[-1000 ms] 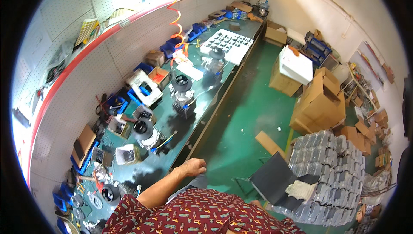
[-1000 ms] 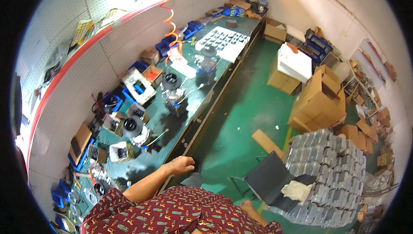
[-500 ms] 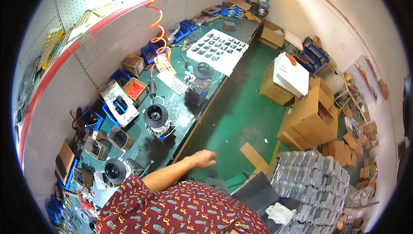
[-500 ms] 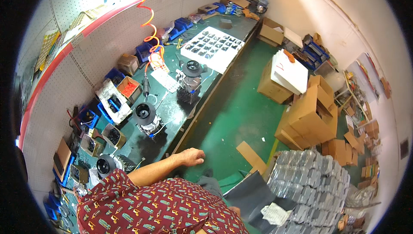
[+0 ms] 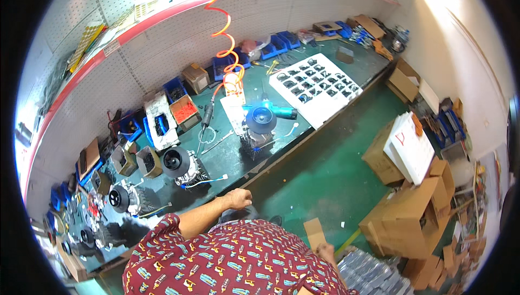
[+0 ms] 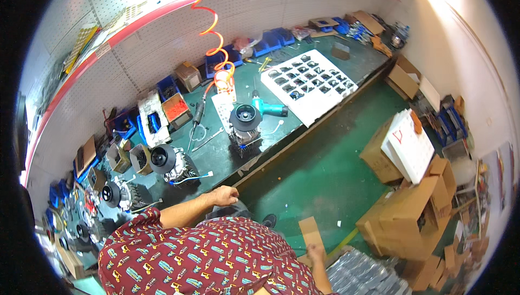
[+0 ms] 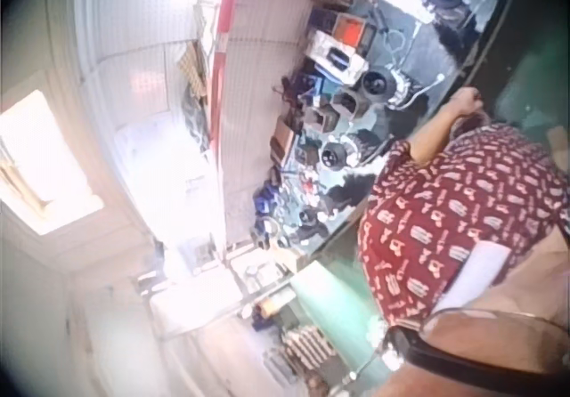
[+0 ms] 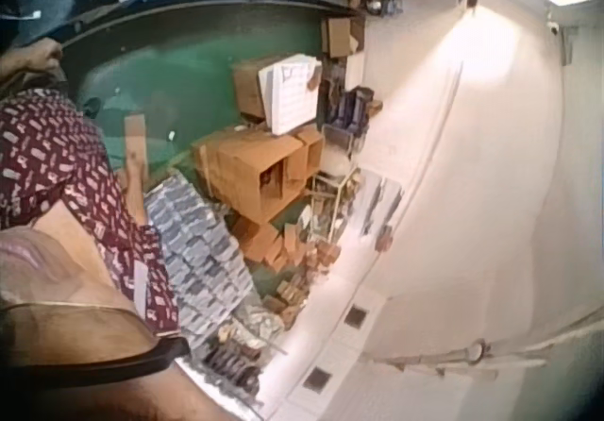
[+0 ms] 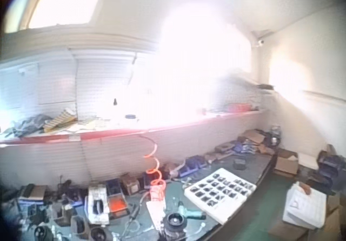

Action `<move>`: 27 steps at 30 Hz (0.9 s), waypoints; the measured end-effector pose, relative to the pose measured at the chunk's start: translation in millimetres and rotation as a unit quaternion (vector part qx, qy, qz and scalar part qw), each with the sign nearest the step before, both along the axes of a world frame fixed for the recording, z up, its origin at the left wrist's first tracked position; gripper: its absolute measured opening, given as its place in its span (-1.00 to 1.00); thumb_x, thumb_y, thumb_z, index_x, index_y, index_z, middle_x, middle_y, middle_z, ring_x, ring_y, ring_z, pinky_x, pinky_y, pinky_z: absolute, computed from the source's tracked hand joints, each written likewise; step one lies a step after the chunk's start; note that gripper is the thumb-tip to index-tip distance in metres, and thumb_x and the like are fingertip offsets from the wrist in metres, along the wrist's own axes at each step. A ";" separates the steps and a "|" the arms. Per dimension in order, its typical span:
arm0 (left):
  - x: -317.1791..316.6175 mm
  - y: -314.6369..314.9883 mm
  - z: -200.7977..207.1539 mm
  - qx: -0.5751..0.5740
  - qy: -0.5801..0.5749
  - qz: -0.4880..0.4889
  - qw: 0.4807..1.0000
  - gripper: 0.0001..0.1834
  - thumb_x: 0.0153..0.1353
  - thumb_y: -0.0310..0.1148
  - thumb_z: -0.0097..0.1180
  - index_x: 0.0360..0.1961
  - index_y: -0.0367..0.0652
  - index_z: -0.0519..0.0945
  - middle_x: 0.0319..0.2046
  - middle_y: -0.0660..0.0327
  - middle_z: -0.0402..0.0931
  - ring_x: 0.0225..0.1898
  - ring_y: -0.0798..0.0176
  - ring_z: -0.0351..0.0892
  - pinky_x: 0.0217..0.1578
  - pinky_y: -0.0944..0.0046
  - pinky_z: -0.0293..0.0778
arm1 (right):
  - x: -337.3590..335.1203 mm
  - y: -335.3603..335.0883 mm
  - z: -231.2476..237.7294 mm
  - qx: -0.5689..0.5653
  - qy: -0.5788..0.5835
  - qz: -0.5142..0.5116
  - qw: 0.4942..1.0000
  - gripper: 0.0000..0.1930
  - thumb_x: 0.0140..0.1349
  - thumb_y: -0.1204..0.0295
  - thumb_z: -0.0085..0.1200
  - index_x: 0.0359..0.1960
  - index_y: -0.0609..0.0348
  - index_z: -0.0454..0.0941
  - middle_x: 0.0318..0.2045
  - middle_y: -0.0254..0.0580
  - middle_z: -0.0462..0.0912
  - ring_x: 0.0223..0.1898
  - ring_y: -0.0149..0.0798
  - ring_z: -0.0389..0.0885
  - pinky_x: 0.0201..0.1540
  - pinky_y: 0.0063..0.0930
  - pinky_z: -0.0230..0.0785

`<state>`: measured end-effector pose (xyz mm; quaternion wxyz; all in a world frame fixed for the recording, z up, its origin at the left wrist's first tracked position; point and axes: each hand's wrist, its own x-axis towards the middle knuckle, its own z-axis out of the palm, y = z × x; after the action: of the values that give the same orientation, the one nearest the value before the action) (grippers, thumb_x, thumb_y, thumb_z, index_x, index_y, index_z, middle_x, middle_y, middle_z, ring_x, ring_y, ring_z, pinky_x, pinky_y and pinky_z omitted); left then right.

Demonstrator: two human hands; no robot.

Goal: The person assembles a cylindrical electromechanical component by hand, attaching a black circular part and connecting wires. They then use a teal cordless drill to fasten screws into the assembly. The person handles multiple similar units on a cluttered workbench.

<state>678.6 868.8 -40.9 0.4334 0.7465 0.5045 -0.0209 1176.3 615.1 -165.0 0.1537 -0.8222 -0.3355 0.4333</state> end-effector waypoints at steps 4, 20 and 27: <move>24.2 14.1 3.7 0.046 -0.063 0.126 0.989 -0.58 0.23 -0.20 0.23 0.02 -0.26 0.65 -0.09 -0.07 0.72 -0.01 -0.10 0.71 0.06 0.00 0.59 | 108.7 148.3 -5.4 0.113 -0.083 0.072 0.988 -0.84 0.09 0.38 0.18 -0.49 0.19 0.75 -0.58 -0.09 0.71 -0.49 -0.20 0.71 -0.31 -0.28 0.56; 12.2 19.5 -20.1 -0.034 -0.063 0.444 0.893 -0.60 0.23 -0.20 0.29 0.00 -0.24 0.69 -0.22 0.02 0.73 -0.15 0.14 0.74 -0.05 0.15 0.62 | -112.2 531.8 118.3 0.331 -0.101 0.489 0.801 -0.47 0.16 0.43 0.30 0.19 0.26 0.50 0.11 0.13 0.60 0.17 0.15 0.55 0.26 -0.07 0.41; 24.9 -78.8 -51.5 -0.021 -0.075 0.686 0.723 -0.64 0.19 -0.23 0.34 -0.07 -0.24 0.71 -0.32 0.12 0.74 -0.25 0.22 0.73 -0.09 0.21 0.61 | -191.5 671.3 97.3 0.301 -0.220 0.610 0.699 -0.32 0.10 0.38 0.37 0.27 0.31 0.40 0.22 0.15 0.53 0.25 0.14 0.50 0.31 0.00 0.37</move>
<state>703.6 790.0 -92.4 0.3814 0.1860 0.8440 0.3280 984.8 1286.4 -67.7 0.0170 -0.4192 -0.9005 0.1145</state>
